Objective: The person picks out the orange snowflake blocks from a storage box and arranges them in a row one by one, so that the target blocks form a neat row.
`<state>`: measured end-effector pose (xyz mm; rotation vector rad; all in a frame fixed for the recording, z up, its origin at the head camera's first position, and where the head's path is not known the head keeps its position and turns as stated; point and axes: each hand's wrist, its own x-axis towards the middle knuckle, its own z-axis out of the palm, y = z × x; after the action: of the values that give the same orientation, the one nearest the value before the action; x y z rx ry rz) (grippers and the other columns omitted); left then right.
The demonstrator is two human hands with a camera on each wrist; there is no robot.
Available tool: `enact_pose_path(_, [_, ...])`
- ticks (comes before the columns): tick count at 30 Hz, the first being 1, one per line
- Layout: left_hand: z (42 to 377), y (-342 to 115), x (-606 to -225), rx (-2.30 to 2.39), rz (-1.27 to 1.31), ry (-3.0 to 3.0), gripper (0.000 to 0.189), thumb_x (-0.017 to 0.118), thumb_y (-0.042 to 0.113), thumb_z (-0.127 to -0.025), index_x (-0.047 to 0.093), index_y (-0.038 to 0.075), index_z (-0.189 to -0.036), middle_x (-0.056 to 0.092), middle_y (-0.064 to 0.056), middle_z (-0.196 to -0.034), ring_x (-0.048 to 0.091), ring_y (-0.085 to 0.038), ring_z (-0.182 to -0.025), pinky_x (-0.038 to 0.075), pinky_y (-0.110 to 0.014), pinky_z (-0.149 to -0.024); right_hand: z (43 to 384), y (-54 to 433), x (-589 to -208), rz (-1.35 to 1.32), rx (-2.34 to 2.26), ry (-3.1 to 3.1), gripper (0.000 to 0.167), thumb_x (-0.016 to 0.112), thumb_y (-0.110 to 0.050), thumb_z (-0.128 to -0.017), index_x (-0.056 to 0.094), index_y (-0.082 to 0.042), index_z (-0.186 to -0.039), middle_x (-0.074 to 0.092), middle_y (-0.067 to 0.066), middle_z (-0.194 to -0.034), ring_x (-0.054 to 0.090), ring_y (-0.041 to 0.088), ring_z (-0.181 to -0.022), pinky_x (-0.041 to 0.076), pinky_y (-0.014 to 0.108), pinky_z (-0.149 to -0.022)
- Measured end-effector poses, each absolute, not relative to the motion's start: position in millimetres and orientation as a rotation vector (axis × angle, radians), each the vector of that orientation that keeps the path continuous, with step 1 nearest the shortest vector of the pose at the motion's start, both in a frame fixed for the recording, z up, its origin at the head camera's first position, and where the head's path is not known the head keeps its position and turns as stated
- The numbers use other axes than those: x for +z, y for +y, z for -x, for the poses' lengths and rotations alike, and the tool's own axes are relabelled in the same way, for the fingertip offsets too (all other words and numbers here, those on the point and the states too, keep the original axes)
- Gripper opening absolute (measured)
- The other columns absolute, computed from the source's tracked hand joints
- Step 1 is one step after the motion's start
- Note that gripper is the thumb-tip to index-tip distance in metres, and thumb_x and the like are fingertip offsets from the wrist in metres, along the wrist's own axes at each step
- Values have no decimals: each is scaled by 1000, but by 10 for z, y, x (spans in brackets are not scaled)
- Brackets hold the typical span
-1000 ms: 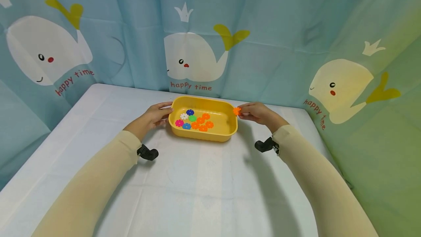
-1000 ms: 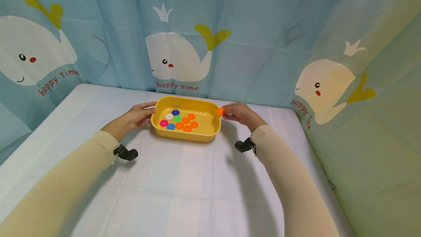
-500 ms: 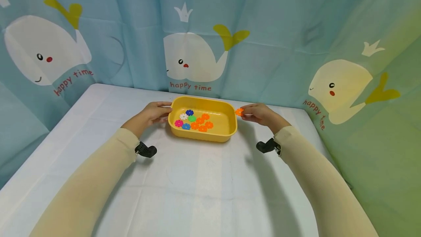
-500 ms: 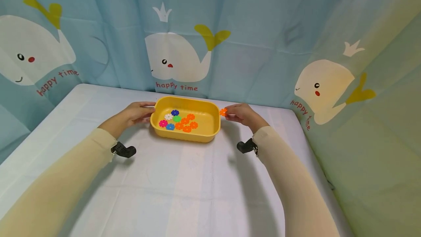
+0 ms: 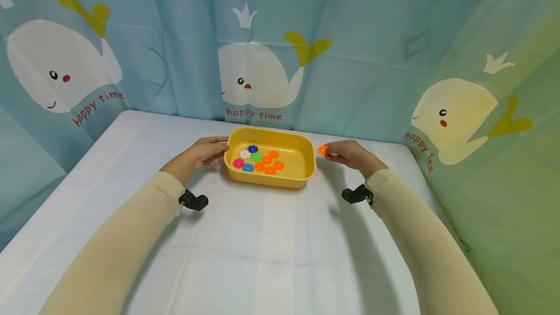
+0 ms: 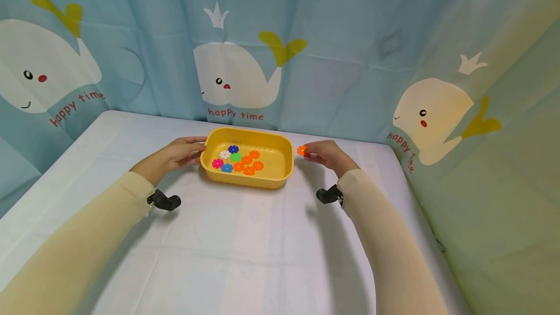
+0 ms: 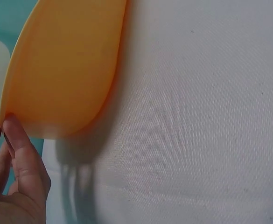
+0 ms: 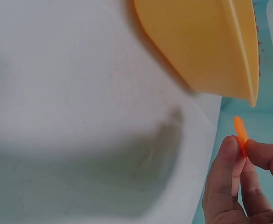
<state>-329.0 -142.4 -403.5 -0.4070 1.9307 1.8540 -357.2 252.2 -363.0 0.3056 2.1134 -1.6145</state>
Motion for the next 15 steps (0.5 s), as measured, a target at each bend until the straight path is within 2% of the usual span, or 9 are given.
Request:
enact_pose_path(4, [3302, -1431, -4051, 1870, 427, 1904, 53, 61, 18, -98, 45, 19, -149, 56, -4, -120, 60, -6, -75, 56, -15, -71, 3576, 2559, -3670, -306, -1651, 2092, 50, 53, 4, -96, 39, 11, -144, 62, 0, -95, 62, 9, -78, 57, 19, -80])
enact_pose_path(8, [3302, -1431, -4052, 1871, 426, 1896, 53, 60, 18, -98, 44, 19, -149, 56, -4, -119, 60, -6, -75, 56, -15, -71, 3576, 2589, -3705, -318, -1669, 2082, 50, 54, 5, -96, 39, 12, -144, 64, -1, -89, 63, 10, -76, 57, 20, -80])
enact_pose_path(15, [3287, -1411, -4038, 1869, 422, 1895, 53, 60, 17, -99, 44, 20, -149, 56, -6, -125, 60, -6, -73, 56, -15, -70, 3584, 2608, -3767, -358, -1628, 2111, 49, 54, 5, -96, 41, 11, -143, 63, 0, -94, 63, 8, -78, 56, 20, -82])
